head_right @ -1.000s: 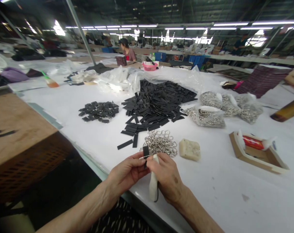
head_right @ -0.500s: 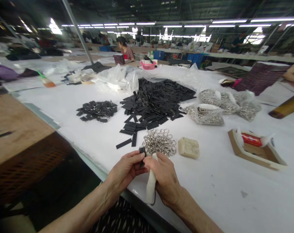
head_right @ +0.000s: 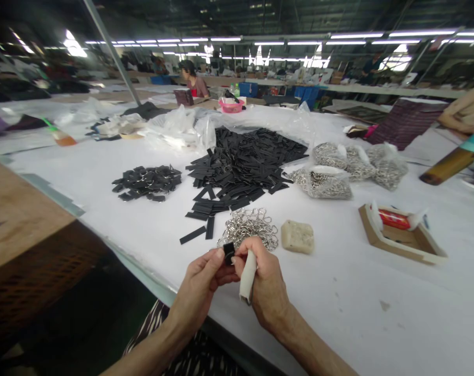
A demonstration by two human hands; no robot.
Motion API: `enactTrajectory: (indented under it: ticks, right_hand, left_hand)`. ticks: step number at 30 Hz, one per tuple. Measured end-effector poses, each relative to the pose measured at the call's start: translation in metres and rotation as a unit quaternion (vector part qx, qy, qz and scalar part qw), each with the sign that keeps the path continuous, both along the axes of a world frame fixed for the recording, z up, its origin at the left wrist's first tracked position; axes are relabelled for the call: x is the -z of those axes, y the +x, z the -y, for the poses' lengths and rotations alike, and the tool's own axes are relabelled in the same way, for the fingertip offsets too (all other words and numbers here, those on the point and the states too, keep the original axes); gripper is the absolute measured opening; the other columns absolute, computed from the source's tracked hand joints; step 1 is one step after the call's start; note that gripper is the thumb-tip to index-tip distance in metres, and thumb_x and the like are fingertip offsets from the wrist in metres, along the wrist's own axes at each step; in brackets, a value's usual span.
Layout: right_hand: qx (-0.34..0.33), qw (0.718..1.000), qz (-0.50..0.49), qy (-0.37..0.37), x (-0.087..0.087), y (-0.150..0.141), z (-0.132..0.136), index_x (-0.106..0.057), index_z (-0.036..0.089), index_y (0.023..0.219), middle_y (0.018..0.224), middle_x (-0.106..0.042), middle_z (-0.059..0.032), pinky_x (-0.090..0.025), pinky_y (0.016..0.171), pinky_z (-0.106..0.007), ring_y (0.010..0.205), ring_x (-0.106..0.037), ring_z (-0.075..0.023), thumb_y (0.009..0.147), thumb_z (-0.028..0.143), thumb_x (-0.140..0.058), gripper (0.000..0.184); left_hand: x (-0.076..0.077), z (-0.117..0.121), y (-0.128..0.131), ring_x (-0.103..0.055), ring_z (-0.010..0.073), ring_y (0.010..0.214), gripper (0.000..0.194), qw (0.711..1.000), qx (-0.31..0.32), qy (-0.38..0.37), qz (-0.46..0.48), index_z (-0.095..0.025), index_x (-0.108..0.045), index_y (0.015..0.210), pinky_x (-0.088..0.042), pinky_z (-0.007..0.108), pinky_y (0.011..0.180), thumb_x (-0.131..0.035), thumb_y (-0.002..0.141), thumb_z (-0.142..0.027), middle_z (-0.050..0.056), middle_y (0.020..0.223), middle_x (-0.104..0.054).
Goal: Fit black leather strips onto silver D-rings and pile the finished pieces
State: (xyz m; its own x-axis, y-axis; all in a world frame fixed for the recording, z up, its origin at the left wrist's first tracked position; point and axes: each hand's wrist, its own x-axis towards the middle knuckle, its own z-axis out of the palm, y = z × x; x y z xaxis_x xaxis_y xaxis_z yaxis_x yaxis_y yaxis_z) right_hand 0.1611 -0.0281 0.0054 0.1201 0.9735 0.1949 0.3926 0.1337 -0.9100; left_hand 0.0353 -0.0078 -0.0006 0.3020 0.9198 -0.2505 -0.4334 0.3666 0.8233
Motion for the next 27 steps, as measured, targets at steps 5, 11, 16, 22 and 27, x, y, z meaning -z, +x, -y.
enactTrajectory:
  ticks: [5, 11, 16, 22, 27]
  right_hand:
    - [0.019, 0.999, -0.044, -0.014, -0.0037, -0.0015, -0.0015, -0.046, 0.021, 0.078, 0.071, -0.053, 0.0022, -0.040, 0.058, -0.023, 0.064, -0.049, -0.0126, 0.077, 0.017, -0.054, 0.009]
    - [0.002, 0.998, -0.063, -0.025, -0.0046, -0.0018, -0.0036, -0.044, 0.021, 0.078, 0.072, -0.052, 0.0027, -0.040, 0.057, -0.024, 0.062, -0.048, -0.0120, 0.077, 0.015, -0.053, 0.011]
    - [-0.011, 0.998, -0.066, -0.022, -0.0047, -0.0007, -0.0039, -0.044, 0.021, 0.078, 0.070, -0.050, 0.0036, -0.040, 0.058, -0.024, 0.062, -0.048, -0.0120, 0.076, 0.013, -0.053, 0.013]
    - [-0.019, 0.996, -0.077, -0.041, -0.0027, -0.0001, -0.0044, -0.043, 0.021, 0.077, 0.073, -0.051, 0.0031, -0.041, 0.057, -0.025, 0.062, -0.050, -0.0122, 0.075, 0.013, -0.053, 0.013]
    - [-0.021, 0.994, -0.088, -0.054, -0.0052, -0.0005, -0.0049, -0.043, 0.021, 0.076, 0.071, -0.050, 0.0034, -0.041, 0.056, -0.025, 0.061, -0.049, -0.0119, 0.075, 0.013, -0.053, 0.013]
  left_hand:
    - [0.0009, 0.0025, -0.0010, -0.063, 0.0152, 0.074, 0.016, 0.997, 0.023, 0.047, -0.051, -0.015, -0.065, 0.090, -0.050, 0.027, 0.072, -0.064, 0.075, -0.020, 0.004, 0.080, -0.069]
    - [-0.0026, 0.0032, -0.0015, -0.062, 0.0136, 0.067, 0.011, 0.994, 0.012, 0.053, -0.098, -0.015, -0.067, 0.083, -0.050, 0.026, 0.067, -0.059, 0.079, -0.022, 0.002, 0.074, -0.070]
    - [0.0024, 0.0041, -0.0030, -0.064, 0.0146, 0.068, 0.009, 0.994, 0.009, 0.046, -0.098, -0.017, -0.066, 0.082, -0.050, 0.027, 0.068, -0.060, 0.078, -0.024, 0.002, 0.075, -0.071]
    - [0.0046, 0.0031, -0.0023, -0.065, 0.0173, 0.070, 0.011, 0.995, 0.001, 0.035, -0.092, -0.015, -0.066, 0.080, -0.051, 0.028, 0.067, -0.062, 0.076, -0.024, 0.004, 0.074, -0.071]
    - [0.0031, 0.0027, -0.0018, -0.065, 0.0172, 0.065, 0.012, 0.995, -0.007, 0.020, -0.095, -0.014, -0.066, 0.079, -0.052, 0.028, 0.064, -0.064, 0.074, -0.024, 0.004, 0.069, -0.069]
